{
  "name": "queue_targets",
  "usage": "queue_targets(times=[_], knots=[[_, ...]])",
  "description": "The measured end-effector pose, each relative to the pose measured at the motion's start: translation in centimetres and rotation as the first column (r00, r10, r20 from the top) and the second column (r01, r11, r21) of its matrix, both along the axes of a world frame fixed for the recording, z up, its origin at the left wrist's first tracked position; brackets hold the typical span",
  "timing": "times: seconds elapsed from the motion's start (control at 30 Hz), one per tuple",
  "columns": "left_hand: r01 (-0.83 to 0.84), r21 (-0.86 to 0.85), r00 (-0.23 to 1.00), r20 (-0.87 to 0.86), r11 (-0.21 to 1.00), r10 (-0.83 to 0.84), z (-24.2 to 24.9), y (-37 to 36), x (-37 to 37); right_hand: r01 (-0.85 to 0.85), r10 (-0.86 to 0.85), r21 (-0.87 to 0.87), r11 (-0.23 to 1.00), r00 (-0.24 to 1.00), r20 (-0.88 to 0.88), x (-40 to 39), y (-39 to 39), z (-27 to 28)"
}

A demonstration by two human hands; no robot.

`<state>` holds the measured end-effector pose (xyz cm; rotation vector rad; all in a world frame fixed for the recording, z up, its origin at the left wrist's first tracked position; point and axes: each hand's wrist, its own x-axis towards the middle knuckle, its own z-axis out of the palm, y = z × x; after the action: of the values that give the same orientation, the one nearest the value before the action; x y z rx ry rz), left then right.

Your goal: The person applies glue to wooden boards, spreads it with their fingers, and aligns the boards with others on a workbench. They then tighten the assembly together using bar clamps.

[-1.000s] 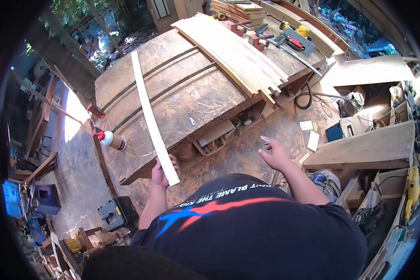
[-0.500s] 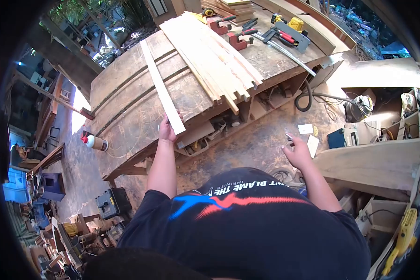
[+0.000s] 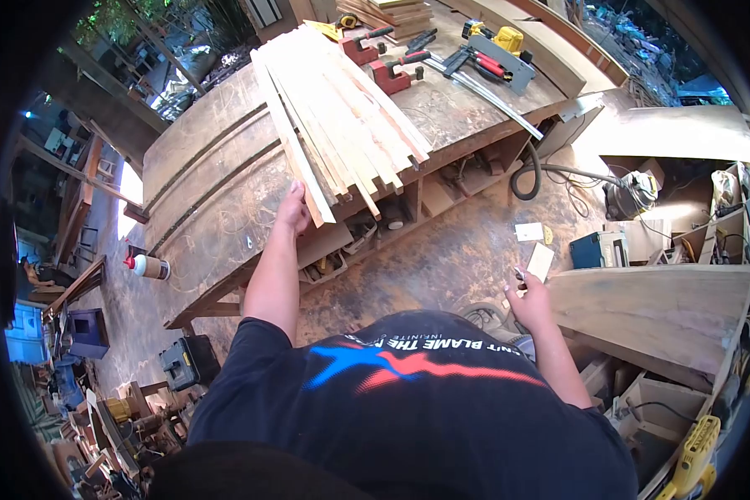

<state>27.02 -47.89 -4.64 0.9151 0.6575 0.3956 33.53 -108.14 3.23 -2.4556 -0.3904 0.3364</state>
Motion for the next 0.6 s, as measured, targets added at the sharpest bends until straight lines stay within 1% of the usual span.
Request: queue_targets(times=[0.07,0.13,0.17,0.23,0.27,0.4,0.47,0.6], knots=[[0.049,0.052,0.995,-0.086,0.997,-0.045,0.6,0.3,0.5,0.006,-0.005,0.003,1.000,1.000,-0.015,0.1,-0.3,-0.3],[0.135,0.090,0.977,-0.178,0.987,-0.118,0.8,0.5,0.6,-0.006,0.006,0.007,1.000,1.000,0.031,0.8,-1.1,-1.7],[0.101,0.102,0.980,-0.183,0.990,-0.082,1.2,0.2,0.7,-0.012,0.011,0.012,1.000,0.999,0.052,1.0,-1.3,-2.3],[0.037,0.130,0.982,-0.188,0.991,-0.012,3.0,-1.7,1.7,0.011,-0.012,0.039,0.999,1.000,0.023,1.2,-1.1,-2.5],[0.015,0.101,0.985,-0.175,0.995,0.003,4.2,-2.7,2.0,0.026,-0.026,0.052,0.998,1.000,0.009,1.2,-0.9,-2.5],[0.066,0.173,0.977,-0.213,0.983,-0.028,3.2,-2.8,2.8,-0.005,0.006,0.027,1.000,0.999,-0.048,0.8,-0.6,-2.4],[0.068,0.180,0.977,-0.213,0.981,-0.029,2.5,-2.7,2.7,-0.013,0.014,0.019,1.000,0.998,-0.061,0.6,-0.7,-2.9],[0.102,0.191,0.974,-0.219,0.976,-0.059,1.6,-2.0,2.7,-0.026,0.030,0.056,0.998,0.998,-0.062,0.6,-0.9,-3.8]])
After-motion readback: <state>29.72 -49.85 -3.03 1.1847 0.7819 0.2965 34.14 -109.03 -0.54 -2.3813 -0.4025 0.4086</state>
